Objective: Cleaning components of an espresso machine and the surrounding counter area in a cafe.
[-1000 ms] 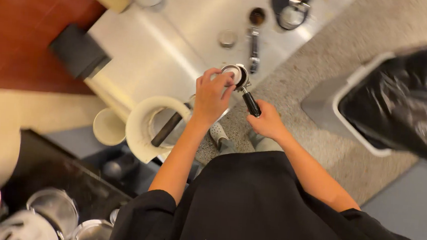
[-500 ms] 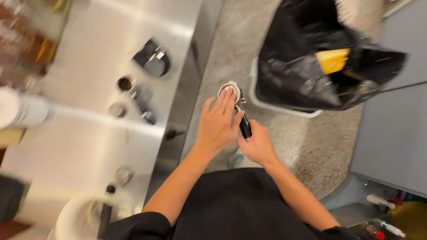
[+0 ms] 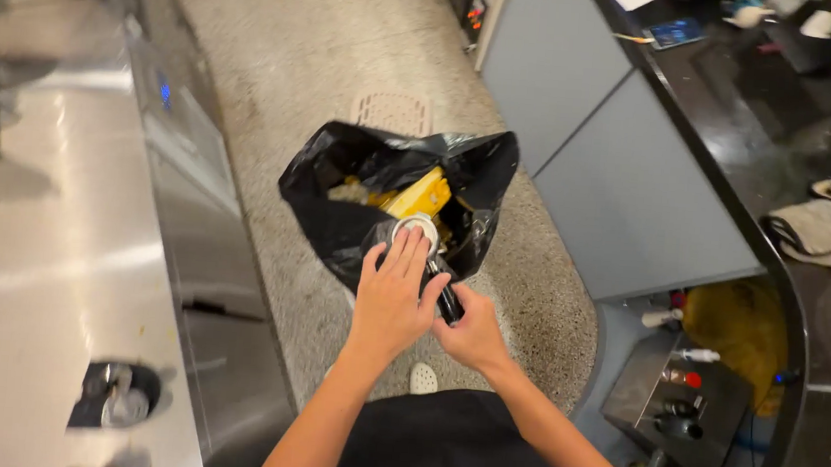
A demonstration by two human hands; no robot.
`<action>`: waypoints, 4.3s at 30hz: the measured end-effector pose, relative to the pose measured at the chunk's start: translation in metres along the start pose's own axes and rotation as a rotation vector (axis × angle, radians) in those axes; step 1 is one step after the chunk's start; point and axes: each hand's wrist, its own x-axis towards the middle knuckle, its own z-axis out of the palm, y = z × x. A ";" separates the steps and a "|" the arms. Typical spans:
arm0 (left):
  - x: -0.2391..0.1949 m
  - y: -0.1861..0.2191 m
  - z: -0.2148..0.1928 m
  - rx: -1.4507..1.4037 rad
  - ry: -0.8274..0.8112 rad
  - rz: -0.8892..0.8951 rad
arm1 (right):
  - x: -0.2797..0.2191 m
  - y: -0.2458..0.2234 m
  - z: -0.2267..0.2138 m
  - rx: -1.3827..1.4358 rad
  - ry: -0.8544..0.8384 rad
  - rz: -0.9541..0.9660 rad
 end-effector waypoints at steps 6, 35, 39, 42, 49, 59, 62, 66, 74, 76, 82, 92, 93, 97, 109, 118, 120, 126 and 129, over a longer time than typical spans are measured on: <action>0.038 -0.021 0.012 -0.120 -0.097 0.165 | 0.006 0.005 0.011 -0.026 0.247 0.009; 0.062 -0.095 -0.025 -0.366 -0.230 0.519 | 0.004 -0.067 0.094 0.197 0.589 0.488; 0.061 -0.094 -0.030 -0.431 -0.251 0.501 | 0.000 -0.062 0.096 0.243 0.616 0.460; 0.063 -0.095 -0.035 -0.464 -0.241 0.489 | -0.001 -0.058 0.092 0.205 0.639 0.433; 0.062 -0.097 -0.034 -0.488 -0.257 0.445 | -0.002 -0.055 0.087 0.203 0.615 0.425; 0.061 -0.091 -0.028 -0.484 -0.267 0.434 | -0.006 -0.049 0.080 0.173 0.624 0.439; 0.060 -0.089 -0.026 -0.483 -0.268 0.436 | -0.008 -0.047 0.078 0.175 0.626 0.438; 0.060 -0.086 -0.022 -0.481 -0.279 0.444 | -0.010 -0.044 0.078 0.208 0.637 0.448; 0.060 -0.086 -0.017 -0.491 -0.295 0.452 | -0.011 -0.037 0.080 0.208 0.656 0.450; 0.061 -0.086 -0.018 -0.490 -0.294 0.454 | -0.010 -0.038 0.080 0.203 0.654 0.457; 0.065 -0.089 -0.025 -0.510 -0.290 0.429 | -0.004 -0.041 0.082 0.182 0.650 0.453; 0.076 -0.095 -0.052 -0.625 -0.166 0.342 | 0.014 -0.052 0.087 0.206 0.630 0.427; 0.078 -0.096 -0.053 -0.625 -0.138 0.331 | 0.018 -0.052 0.086 0.199 0.628 0.419; 0.080 -0.101 -0.056 -0.615 -0.121 0.327 | 0.020 -0.040 0.092 0.113 0.625 0.372; 0.076 -0.115 -0.063 -0.788 -0.021 0.147 | 0.027 -0.028 0.103 0.169 0.562 0.422; 0.061 -0.137 -0.062 -0.940 -0.055 -0.091 | 0.042 -0.037 0.108 0.211 0.533 0.399; 0.058 -0.141 -0.064 -0.935 -0.086 -0.092 | 0.046 -0.038 0.110 0.221 0.512 0.424; 0.048 -0.145 -0.071 -0.856 -0.256 -0.227 | 0.051 -0.039 0.118 0.371 0.512 0.403; 0.028 -0.147 -0.046 -0.844 -0.422 -0.300 | 0.046 -0.028 0.125 0.410 0.575 0.358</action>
